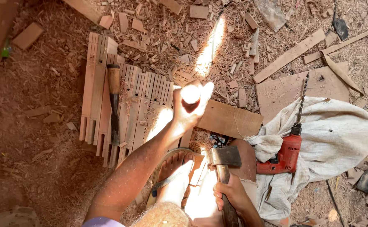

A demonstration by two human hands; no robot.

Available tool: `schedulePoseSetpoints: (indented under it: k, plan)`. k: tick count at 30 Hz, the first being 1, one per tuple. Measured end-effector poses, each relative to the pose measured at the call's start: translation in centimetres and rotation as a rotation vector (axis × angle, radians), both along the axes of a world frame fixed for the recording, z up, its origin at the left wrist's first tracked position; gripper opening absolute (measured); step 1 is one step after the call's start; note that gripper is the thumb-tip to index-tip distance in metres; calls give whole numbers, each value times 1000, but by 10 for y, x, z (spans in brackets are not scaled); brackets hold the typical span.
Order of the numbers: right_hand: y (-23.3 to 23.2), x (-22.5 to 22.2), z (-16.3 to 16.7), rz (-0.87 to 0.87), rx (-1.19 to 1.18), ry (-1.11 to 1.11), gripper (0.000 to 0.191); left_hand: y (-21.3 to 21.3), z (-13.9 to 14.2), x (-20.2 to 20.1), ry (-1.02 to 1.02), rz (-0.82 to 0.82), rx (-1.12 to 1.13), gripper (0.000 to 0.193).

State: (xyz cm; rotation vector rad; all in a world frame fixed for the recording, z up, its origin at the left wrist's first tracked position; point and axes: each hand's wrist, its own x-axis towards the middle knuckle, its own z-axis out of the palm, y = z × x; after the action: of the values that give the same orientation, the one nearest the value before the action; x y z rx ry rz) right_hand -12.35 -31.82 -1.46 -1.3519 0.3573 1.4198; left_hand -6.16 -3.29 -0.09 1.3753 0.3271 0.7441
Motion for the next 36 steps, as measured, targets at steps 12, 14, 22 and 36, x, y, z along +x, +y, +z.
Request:
schedulePoseSetpoints:
  k: [12,14,22,36]
  plan:
    - [42,62,32,207,-97,-436,21,2,-41,22,9,-63,8,26]
    - [56,93,52,282,-102,-564,17,-1,-60,42,113,-31,249,27]
    - [202,210,179,237,-135,-1074,20,34,-102,116,472,-106,44,27]
    - [264,259,135,304,-209,-1034,34,43,-107,121,577,-170,-100,33]
